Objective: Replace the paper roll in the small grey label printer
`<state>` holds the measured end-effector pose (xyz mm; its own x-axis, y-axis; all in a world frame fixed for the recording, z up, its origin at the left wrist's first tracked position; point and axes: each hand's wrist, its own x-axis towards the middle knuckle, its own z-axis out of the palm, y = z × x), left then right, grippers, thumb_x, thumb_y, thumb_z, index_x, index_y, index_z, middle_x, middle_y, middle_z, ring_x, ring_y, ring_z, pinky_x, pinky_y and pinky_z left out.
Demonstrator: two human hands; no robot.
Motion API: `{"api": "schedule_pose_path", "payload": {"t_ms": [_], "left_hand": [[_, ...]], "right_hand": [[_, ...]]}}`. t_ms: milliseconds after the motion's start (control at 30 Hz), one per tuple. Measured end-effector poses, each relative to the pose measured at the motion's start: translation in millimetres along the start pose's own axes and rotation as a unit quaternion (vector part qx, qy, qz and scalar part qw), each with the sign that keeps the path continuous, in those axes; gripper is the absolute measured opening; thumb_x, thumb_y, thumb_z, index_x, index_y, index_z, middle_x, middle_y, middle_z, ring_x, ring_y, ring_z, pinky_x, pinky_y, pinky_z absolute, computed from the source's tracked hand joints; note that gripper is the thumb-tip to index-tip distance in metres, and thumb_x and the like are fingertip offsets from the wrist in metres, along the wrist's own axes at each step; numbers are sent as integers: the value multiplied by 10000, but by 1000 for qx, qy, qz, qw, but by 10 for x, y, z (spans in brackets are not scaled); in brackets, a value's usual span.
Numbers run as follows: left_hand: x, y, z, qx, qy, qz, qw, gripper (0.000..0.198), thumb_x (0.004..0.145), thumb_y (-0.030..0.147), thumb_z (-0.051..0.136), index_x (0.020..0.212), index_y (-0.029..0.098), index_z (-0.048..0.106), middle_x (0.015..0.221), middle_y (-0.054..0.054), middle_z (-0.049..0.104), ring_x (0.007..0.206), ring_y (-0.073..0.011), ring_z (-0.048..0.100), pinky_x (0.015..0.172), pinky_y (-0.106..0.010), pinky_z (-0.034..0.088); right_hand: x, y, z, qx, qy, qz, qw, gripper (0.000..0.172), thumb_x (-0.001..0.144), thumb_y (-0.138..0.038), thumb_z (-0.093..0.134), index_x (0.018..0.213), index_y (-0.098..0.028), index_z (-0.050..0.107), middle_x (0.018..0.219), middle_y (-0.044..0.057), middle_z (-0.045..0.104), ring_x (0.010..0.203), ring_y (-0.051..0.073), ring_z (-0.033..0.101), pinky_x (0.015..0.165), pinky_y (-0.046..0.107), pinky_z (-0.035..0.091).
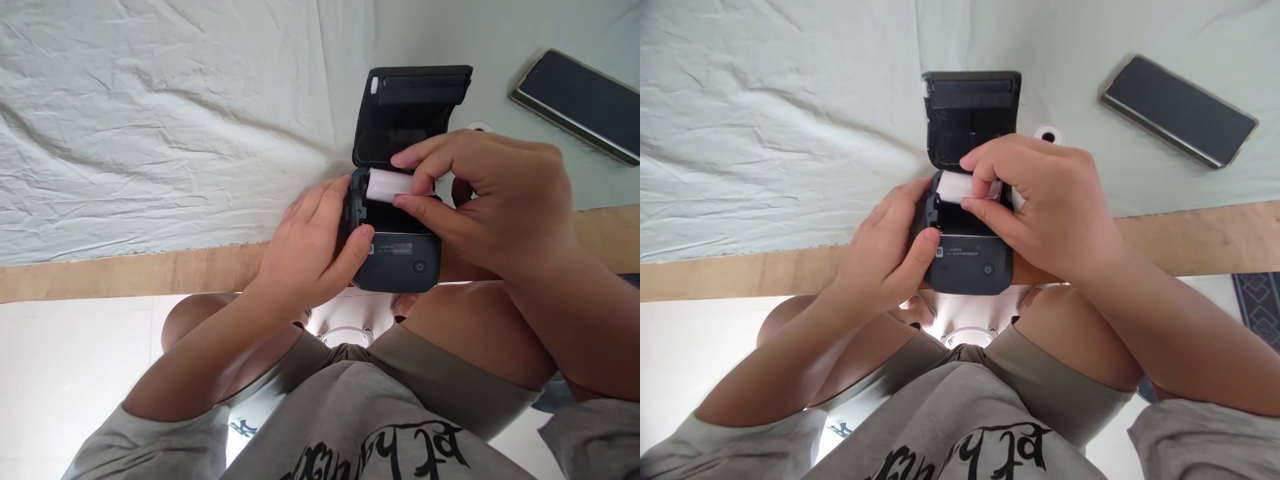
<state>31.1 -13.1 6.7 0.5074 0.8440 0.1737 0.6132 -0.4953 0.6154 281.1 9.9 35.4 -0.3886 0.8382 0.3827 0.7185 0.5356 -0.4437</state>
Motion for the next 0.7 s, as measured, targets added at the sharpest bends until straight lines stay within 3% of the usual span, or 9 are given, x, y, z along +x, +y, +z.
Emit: {"api": "schedule_pose_path", "payload": {"t_ms": [133, 367, 467, 533, 633, 700], "left_hand": [[1, -11, 5, -9, -2, -6, 1000, 711, 1225, 581, 344, 1681, 65, 518, 1675, -238, 678, 1541, -358, 665, 1310, -548, 561], [-3, -17, -32, -66, 7, -12, 998, 729, 1242, 658, 272, 1643, 126, 569, 1627, -197, 719, 1526, -348, 689, 1307, -543, 566], [11, -11, -35, -53, -2, -18, 998, 698, 1197, 663, 406, 1638, 147, 567, 1636, -188, 716, 1536, -371, 682, 1306, -561, 569], [22, -4, -30, -35, -9, -30, 999, 669, 1138, 620, 520, 1635, 175, 564, 1631, -174, 722, 1526, -383, 688, 1295, -572, 579], [29, -2, -31, -25, -15, -40, 999, 732, 1069, 610, 591, 1652, 170, 548, 1659, -186, 698, 1542, -405, 673, 1318, -595, 566], [26, -12, -39, -29, -21, -38, 999, 798, 1045, 646, 604, 1671, 156, 536, 1688, -205, 672, 1560, -425, 656, 1341, -619, 548]], "right_hand": [[-17, -64, -94, 28, -15, 6, 999, 187, 1040, -203, 738, 865, -219, 673, 1138, 28, 851, 972, 135, 801, 935, 296, 651], [-173, -142, -207, 56, -26, -129, 990, 213, 1044, -136, 760, 919, -237, 621, 949, -32, 800, 909, 85, 773, 776, 235, 600], [-224, -130, -199, 53, -56, -159, 984, 174, 1065, -224, 763, 921, -234, 667, 1011, -20, 813, 876, 88, 758, 740, 253, 604], [-231, -107, -202, 70, -63, -170, 981, 166, 1072, -267, 763, 923, -232, 698, 1056, -4, 824, 909, 97, 774, 793, 264, 635], [-215, -33, -206, 53, 31, -148, 987, 126, 1100, -278, 700, 989, -239, 747, 1074, 28, 834, 1055, 149, 811, 1012, 347, 653], [-193, 45, -194, -4, 113, -94, 989, 177, 1128, -361, 650, 1129, -245, 782, 1201, 70, 834, 1228, 215, 803, 1158, 436, 616]]}}
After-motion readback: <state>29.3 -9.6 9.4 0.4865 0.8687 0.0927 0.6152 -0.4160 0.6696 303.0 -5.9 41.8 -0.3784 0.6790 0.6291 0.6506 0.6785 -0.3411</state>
